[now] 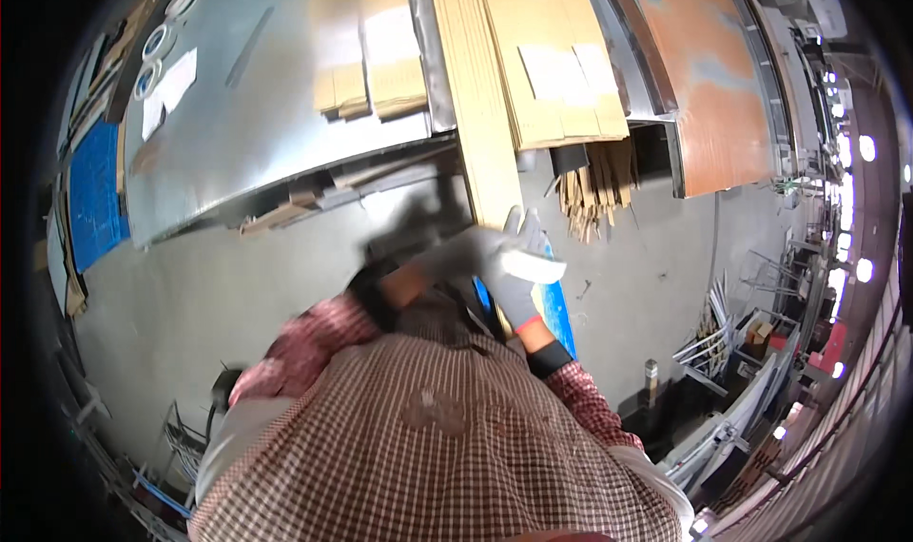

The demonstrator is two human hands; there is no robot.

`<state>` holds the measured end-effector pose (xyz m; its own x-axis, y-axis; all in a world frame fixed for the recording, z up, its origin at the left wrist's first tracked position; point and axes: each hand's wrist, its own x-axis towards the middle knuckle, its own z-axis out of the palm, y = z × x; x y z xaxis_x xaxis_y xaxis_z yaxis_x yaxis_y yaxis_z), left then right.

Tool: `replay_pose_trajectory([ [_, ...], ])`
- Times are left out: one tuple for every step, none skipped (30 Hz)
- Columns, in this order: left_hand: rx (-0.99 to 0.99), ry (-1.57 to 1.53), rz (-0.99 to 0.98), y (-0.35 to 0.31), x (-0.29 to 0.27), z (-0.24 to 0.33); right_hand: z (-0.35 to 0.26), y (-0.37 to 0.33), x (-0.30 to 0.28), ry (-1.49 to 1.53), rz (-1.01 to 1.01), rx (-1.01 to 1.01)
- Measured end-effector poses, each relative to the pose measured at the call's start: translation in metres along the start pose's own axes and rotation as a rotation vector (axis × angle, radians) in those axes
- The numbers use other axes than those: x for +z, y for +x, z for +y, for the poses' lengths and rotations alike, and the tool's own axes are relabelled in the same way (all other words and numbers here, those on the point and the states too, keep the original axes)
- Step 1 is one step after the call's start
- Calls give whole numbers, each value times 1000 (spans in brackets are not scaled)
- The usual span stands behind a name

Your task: The recorder takes metal profiles and wraps protective cardboard around them, securing them with tape.

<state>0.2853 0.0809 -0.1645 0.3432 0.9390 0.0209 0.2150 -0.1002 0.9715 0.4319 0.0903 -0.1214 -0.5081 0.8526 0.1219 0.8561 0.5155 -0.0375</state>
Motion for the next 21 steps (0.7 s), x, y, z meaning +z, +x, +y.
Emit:
replay_pose_trajectory([
  [-98, 217, -41, 35, 16, 8, 9, 0, -7, -15, -24, -9],
  [-146, 209, 114, 45, 23, 29, 26, 1, -20, 642, -190, 169],
  [-189, 215, 282, 58, 16, 46, 46, 14, -32, 1295, -336, 351],
  [-189, 197, 292, 64, 16, 49, 67, 23, -48, 1278, -348, 349],
  [-258, 374, 192, 59, 22, 53, 86, 22, -69, 1124, -194, 409],
  [-306, 561, 84, 63, 24, 50, 97, 28, -80, 966, -20, 459],
  [-304, 551, 84, 67, 24, 45, 91, 36, -72, 737, -342, 122],
  [-319, 619, 50, 65, 25, 29, 59, 59, -83, 568, -572, 55],
  [-325, 676, 9, 60, 33, 20, 37, 78, -100, 384, -798, -2],
  [-212, 673, 46, 55, 35, 15, 51, 88, -92, 380, -798, 4],
  [-212, 681, 53, 60, 31, 20, 77, 103, -74, 440, -778, -136],
  [-234, 617, 144, 56, 30, 31, 97, 111, -54, 504, -766, -276],
  [-257, 544, 231, 51, 36, 41, 113, 116, -40, 511, -777, -280],
  [-259, 583, 245, 50, 40, 39, 124, 125, -24, 504, -896, -259],
  [-271, 593, 251, 52, 39, 42, 132, 132, -5, 496, -1005, -237],
  [-280, 766, 234, 57, 42, 51, 136, 126, 20, 769, -1005, -199],
  [-301, 938, 213, 56, 47, 56, 134, 125, 30, 784, -1015, -215],
  [-287, 1028, 234, 57, 50, 46, 130, 130, 37, 756, -976, -304],
  [-305, 1042, 237, 59, 53, 36, 125, 136, 43, 728, -931, -390],
  [-240, 1104, 164, 59, 54, 32, 127, 132, 59, 17, -845, -454],
  [-128, 1158, 86, 66, 57, 36, 164, 122, 91, -285, -867, -441],
])
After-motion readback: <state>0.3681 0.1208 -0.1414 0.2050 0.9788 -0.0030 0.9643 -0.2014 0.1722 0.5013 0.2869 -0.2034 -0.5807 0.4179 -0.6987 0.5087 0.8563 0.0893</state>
